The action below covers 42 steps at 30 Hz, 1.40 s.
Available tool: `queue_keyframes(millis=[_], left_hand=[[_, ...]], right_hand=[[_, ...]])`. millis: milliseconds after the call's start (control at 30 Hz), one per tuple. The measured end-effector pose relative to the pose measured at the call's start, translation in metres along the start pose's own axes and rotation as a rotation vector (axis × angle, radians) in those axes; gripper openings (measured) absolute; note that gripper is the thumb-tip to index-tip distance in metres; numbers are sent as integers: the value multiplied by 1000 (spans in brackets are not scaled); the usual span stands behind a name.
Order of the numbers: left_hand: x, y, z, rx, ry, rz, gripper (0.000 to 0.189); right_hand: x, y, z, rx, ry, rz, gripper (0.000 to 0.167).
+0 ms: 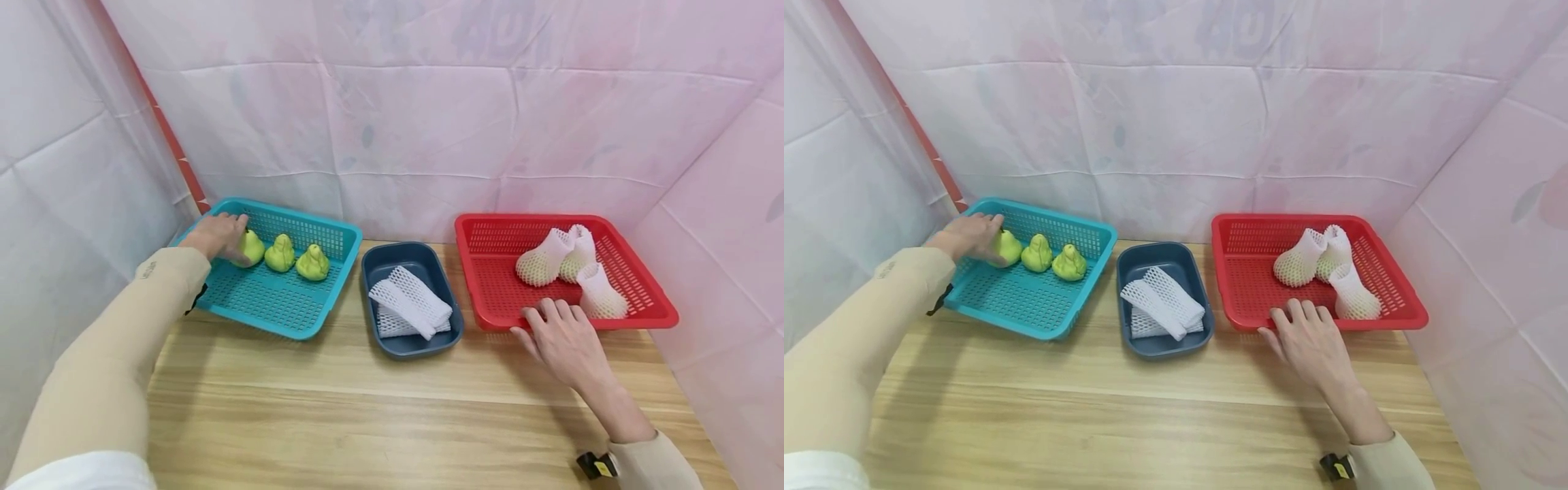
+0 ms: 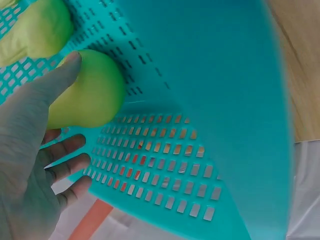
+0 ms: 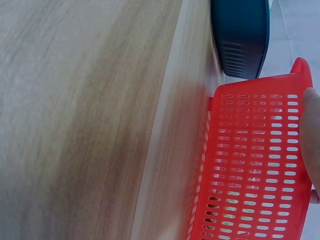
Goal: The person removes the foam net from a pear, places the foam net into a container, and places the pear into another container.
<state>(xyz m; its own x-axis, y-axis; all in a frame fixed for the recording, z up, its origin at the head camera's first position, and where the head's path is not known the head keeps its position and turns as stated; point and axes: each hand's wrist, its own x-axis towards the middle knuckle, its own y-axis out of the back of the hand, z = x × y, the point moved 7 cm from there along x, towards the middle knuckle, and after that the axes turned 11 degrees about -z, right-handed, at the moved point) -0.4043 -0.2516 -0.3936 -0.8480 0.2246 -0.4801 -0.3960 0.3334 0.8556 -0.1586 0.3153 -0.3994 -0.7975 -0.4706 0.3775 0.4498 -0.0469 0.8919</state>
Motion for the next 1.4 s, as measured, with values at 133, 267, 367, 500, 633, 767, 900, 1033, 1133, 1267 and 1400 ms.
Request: queue_keyframes(millis=[133,267,367,500,633,767,900,1033,1133,1267,1400], left_hand=[[-8,5,-2,-21,10,13,103],[-18,13,8,-8,-1,53,100],[-29,19,26,30,-42,98,99],[-47,24,57,120,-102,160,92],[-66,27,83,168,-163,240,87],[-84,27,101,147,-208,325,80],[-103,23,117,116,-262,438,67],[-123,19,136,107,-321,549,62],[-134,16,148,105,-347,603,61],[-144,9,159,107,-358,636,60],[-153,-2,169,102,-380,673,75]], right_hand=[[0,-1,0,0,0,-6,72],[0,-1,0,0,1,-4,73],[0,-2,1,-3,1,-2,71],[1,-2,1,-4,5,-7,67],[1,0,1,-2,10,-2,67],[1,1,1,3,7,2,69],[0,2,2,12,1,5,68],[1,4,3,34,-7,13,71],[2,5,4,49,-13,11,72],[2,6,6,81,-11,8,72],[2,7,9,115,-6,14,74]])
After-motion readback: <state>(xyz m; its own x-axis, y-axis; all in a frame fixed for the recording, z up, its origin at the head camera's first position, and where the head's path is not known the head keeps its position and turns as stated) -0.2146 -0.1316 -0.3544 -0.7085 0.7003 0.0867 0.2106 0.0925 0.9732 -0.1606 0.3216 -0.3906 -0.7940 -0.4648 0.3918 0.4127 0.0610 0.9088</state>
